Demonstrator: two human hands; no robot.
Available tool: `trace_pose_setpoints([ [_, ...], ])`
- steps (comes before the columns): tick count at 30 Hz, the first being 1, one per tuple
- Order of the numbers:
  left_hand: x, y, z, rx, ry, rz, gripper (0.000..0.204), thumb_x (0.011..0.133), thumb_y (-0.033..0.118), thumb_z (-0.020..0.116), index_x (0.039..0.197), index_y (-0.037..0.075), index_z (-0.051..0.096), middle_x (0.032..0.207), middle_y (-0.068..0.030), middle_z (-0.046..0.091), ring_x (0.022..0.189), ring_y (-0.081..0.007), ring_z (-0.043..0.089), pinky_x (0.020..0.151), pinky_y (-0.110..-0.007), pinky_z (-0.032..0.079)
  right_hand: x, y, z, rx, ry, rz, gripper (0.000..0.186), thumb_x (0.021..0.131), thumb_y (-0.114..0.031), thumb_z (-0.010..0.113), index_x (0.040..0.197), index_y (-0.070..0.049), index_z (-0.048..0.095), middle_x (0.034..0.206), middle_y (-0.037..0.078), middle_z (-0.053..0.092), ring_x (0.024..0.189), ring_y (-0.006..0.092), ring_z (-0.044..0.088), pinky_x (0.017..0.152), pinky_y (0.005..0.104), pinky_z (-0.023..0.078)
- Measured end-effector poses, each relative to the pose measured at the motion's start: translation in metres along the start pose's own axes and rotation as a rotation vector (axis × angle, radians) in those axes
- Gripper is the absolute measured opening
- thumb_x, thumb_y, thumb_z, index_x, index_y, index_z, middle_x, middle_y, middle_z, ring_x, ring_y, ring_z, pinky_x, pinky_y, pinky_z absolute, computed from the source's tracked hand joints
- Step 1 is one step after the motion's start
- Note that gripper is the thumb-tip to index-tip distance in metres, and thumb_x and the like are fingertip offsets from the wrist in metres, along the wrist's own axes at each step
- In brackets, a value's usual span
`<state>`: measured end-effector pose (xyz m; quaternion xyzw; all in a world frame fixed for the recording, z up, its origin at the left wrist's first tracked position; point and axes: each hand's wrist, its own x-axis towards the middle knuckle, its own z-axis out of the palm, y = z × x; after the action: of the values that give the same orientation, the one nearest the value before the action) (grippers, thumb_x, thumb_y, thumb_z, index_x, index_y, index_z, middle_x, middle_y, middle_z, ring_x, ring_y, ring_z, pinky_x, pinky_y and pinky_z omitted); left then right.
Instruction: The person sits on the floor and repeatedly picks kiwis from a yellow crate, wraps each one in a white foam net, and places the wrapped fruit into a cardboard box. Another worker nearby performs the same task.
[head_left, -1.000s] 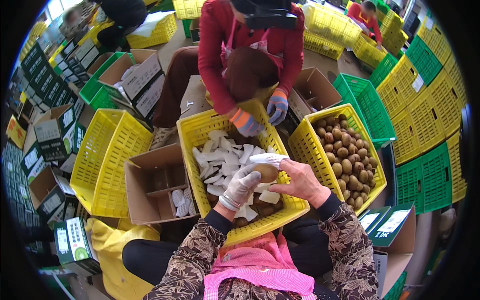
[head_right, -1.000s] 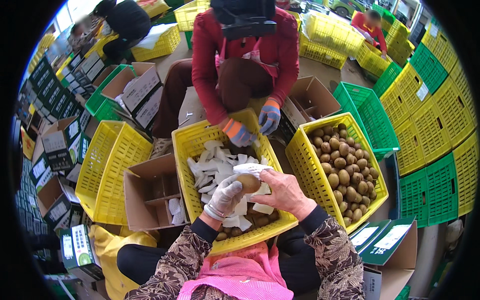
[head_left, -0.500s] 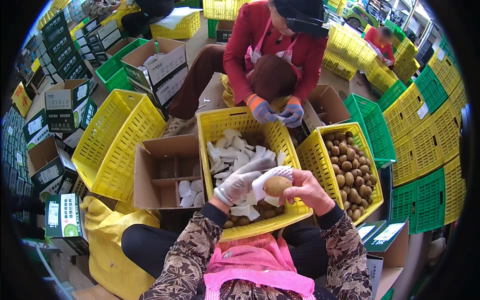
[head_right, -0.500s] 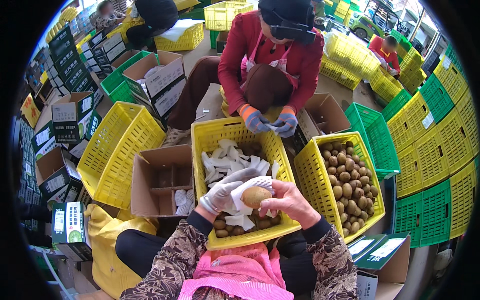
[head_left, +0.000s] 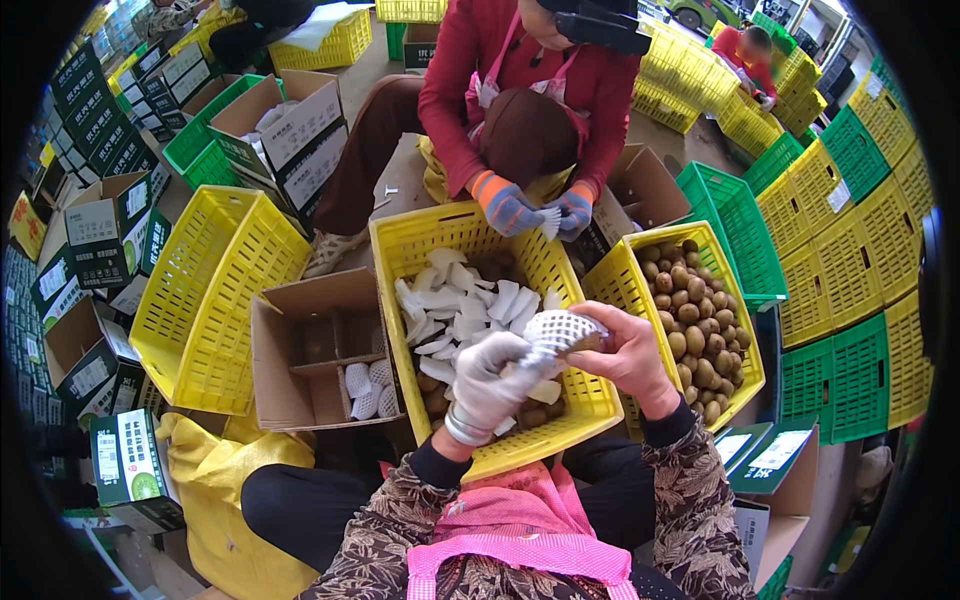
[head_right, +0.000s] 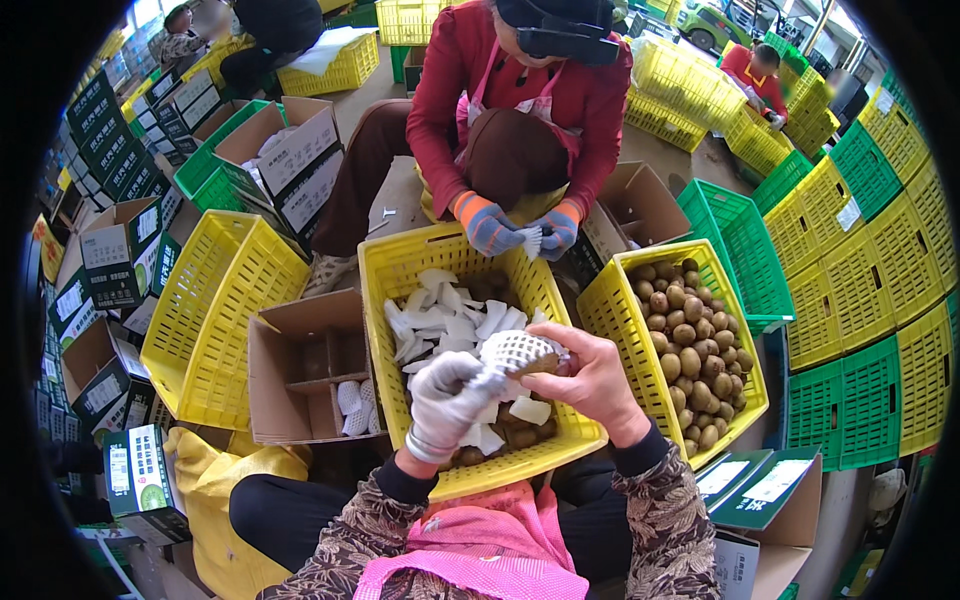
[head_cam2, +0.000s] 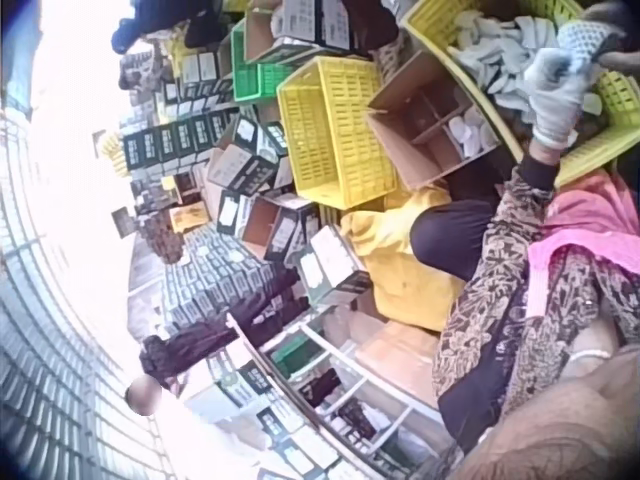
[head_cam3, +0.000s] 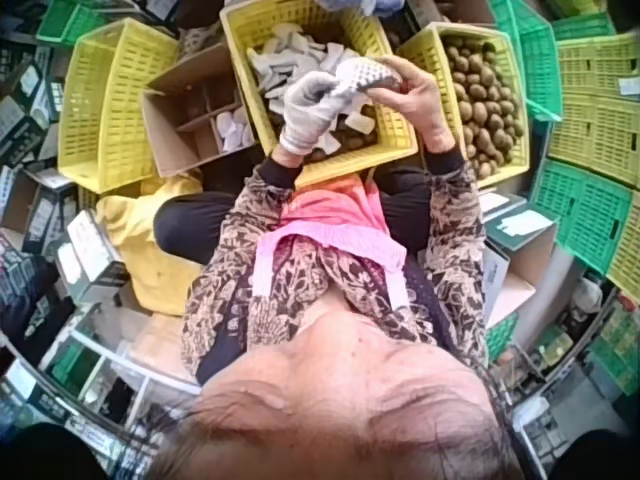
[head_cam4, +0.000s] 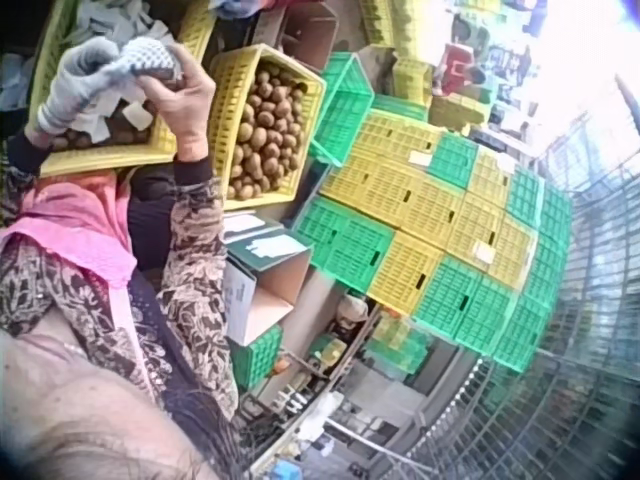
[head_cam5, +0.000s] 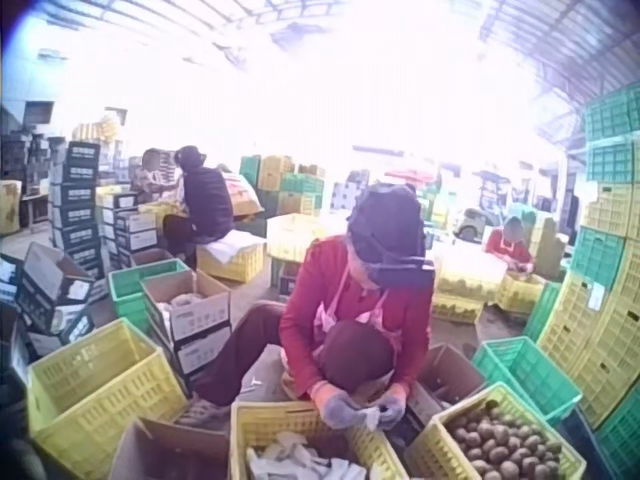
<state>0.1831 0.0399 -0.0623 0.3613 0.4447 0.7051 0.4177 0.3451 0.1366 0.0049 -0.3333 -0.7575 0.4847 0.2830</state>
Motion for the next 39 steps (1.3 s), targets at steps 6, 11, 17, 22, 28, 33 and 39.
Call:
trace_pose_setpoints([
  [6,0.012,-0.004,0.004,-0.346,0.096,-0.127,0.026,0.088,0.02,0.066,0.107,0.003,0.06,0.088,-0.0071,0.066,0.078,-0.0143,0.064,0.069,-0.028,0.052,0.013,0.01,0.018,-0.554,0.324,-0.469,0.053,0.061,-0.003,0.076,0.112,-0.007,0.064,0.091,0.011,0.063,0.072,0.026,0.064,0.062,0.0329,0.054],
  [11,0.025,-0.049,0.013,-0.959,0.074,-0.332,0.021,0.094,0.025,0.059,0.106,0.008,0.06,0.096,-0.0006,0.064,0.087,-0.0106,0.061,0.076,-0.027,0.05,0.01,0.024,0.049,-0.783,0.12,-0.571,0.06,0.063,-0.002,0.071,0.121,-0.007,0.057,0.11,0.016,0.06,0.092,0.0349,0.062,0.076,0.04,0.052],
  [17,0.094,-0.05,-0.119,-0.448,0.341,-0.238,0.02,0.086,0.02,0.071,0.096,0.008,0.059,0.084,-0.004,0.063,0.072,-0.0147,0.063,0.062,-0.03,0.057,0.011,0.024,0.045,-0.698,0.012,-0.327,0.078,0.067,-0.01,0.077,0.136,-0.003,0.041,0.128,0.02,0.052,0.109,0.034,0.056,0.09,0.0397,0.048],
  [22,0.104,-0.087,-0.316,0.373,0.477,-0.385,0.027,0.076,0.01,0.074,0.097,0.004,0.057,0.085,-0.0075,0.063,0.072,-0.0151,0.063,0.059,-0.028,0.051,0.014,0.03,0.04,-0.547,-0.024,-0.181,0.076,0.07,-0.007,0.076,0.137,-0.003,0.04,0.119,0.016,0.059,0.092,0.026,0.063,0.078,0.0352,0.052],
  [28,0.094,-0.123,-0.279,1.32,0.124,-0.8,0.064,0.073,0.033,0.071,0.128,0.006,0.05,0.126,-0.0204,0.056,0.118,-0.0388,0.053,0.1,-0.041,0.044,0.015,0.036,0.04,-0.604,-0.153,-0.121,0.075,0.071,-0.013,0.077,0.137,-0.003,0.041,0.119,0.017,0.06,0.083,0.0243,0.066,0.071,0.0341,0.054],
  [33,0.101,-0.196,-0.293,1.66,0.036,-0.98,0.032,0.087,0.022,0.055,0.118,0.012,0.062,0.121,-0.0152,0.062,0.111,-0.0365,0.06,0.087,-0.048,0.051,0.021,0.043,0.04,-0.621,-0.183,-0.055,0.072,0.073,-0.016,0.075,0.135,-0.005,0.043,0.12,0.016,0.06,0.085,0.0254,0.066,0.073,0.0342,0.053],
  [39,0.081,-0.245,-0.333,1.782,-0.409,-0.895,0.036,0.085,0.039,0.057,0.101,0.012,0.072,0.107,-0.0141,0.068,0.099,-0.0315,0.066,0.079,-0.042,0.054,0.028,0.077,0.042,-0.653,-0.376,0.119,0.064,0.077,-0.02,0.071,0.134,-0.007,0.043,0.102,0.016,0.06,0.087,0.0333,0.062,0.073,0.0404,0.051],
])
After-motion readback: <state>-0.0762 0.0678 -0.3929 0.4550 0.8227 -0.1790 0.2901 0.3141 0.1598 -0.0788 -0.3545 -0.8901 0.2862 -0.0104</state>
